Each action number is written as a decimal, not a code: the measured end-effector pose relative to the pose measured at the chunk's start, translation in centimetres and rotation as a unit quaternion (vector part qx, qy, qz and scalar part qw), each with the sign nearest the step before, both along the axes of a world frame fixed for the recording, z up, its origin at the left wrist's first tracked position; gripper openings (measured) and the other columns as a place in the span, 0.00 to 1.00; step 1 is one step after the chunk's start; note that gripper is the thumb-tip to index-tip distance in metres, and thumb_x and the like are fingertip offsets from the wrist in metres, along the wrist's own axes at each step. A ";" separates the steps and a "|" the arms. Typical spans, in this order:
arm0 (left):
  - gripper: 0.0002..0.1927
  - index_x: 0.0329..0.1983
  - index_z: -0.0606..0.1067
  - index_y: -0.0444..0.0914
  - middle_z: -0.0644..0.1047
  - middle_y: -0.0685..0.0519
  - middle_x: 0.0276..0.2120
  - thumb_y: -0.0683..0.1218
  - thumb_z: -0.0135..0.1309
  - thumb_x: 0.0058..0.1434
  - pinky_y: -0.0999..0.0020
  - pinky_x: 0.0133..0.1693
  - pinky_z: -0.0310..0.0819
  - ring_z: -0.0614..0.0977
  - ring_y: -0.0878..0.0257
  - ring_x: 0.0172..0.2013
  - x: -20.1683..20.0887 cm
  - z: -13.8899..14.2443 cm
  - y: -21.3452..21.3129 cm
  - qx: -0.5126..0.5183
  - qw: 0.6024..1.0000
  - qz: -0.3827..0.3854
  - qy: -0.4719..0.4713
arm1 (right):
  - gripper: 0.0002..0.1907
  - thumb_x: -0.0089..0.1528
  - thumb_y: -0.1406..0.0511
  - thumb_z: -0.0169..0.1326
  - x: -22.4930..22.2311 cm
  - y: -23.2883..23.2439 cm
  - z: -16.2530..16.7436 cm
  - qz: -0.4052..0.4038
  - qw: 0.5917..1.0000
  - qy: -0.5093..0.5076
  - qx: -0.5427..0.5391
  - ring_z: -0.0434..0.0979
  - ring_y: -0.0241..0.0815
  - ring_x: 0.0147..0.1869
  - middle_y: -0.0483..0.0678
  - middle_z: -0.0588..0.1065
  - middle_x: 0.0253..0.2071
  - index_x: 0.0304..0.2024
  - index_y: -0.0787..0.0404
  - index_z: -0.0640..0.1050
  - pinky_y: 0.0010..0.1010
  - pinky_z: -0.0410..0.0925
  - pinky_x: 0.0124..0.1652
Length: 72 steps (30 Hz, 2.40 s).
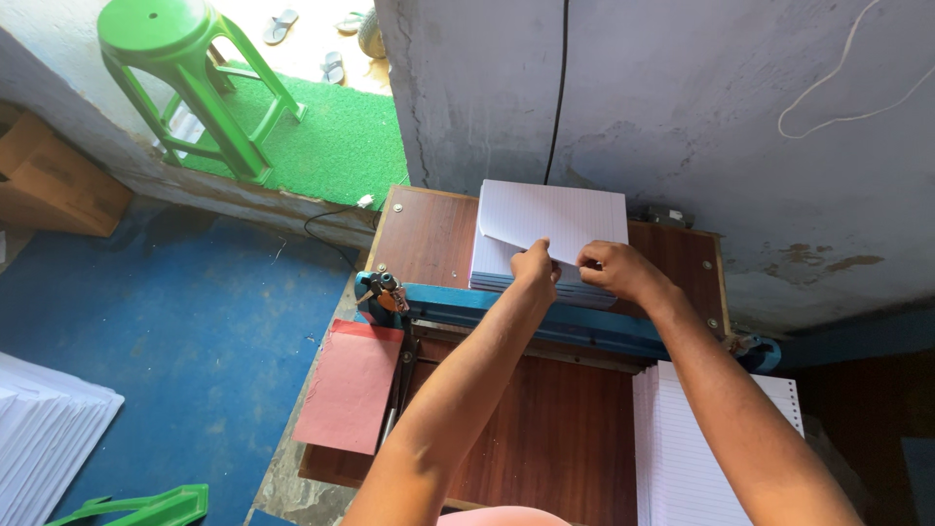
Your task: The person places lined paper sheets into a binding machine, then inserts a printed cover sheet and stacks the assembled notebooks. The person repeats this process for multiple units, handling paper and covers by hand.
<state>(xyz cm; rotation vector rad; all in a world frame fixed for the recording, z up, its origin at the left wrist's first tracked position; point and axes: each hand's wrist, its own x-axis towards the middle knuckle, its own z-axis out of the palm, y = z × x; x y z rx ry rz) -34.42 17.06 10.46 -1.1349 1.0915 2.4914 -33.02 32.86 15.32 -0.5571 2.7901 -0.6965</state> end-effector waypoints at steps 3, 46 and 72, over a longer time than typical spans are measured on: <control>0.17 0.55 0.70 0.28 0.76 0.42 0.41 0.39 0.51 0.64 0.66 0.27 0.74 0.80 0.56 0.33 0.3 0.6 0.0 -0.012 0.999 0.021 -0.028 | 0.12 0.56 0.62 0.59 0.2 -0.3 0.1 -0.003 1.000 0.002 0.029 0.82 0.47 0.48 0.50 0.82 0.44 0.42 0.58 0.82 0.38 0.74 0.48; 0.17 0.50 0.73 0.29 0.80 0.45 0.45 0.48 0.51 0.68 0.57 0.55 0.79 0.82 0.56 0.49 27.2 0.5 -10.2 -0.023 0.980 -0.069 0.186 | 0.12 0.65 0.70 0.50 26.0 -3.9 -2.6 -0.351 0.797 -0.107 -0.480 0.84 0.47 0.41 0.60 0.80 0.39 0.51 0.69 0.71 0.37 0.81 0.39; 0.19 0.59 0.67 0.26 0.76 0.41 0.54 0.42 0.44 0.69 0.57 0.58 0.78 0.81 0.53 0.53 36.9 -11.5 -9.9 0.050 0.997 -0.039 0.039 | 0.24 0.67 0.68 0.46 37.6 -4.1 -11.1 -0.459 0.690 -0.260 -0.496 0.81 0.51 0.49 0.62 0.73 0.51 0.65 0.70 0.61 0.38 0.78 0.49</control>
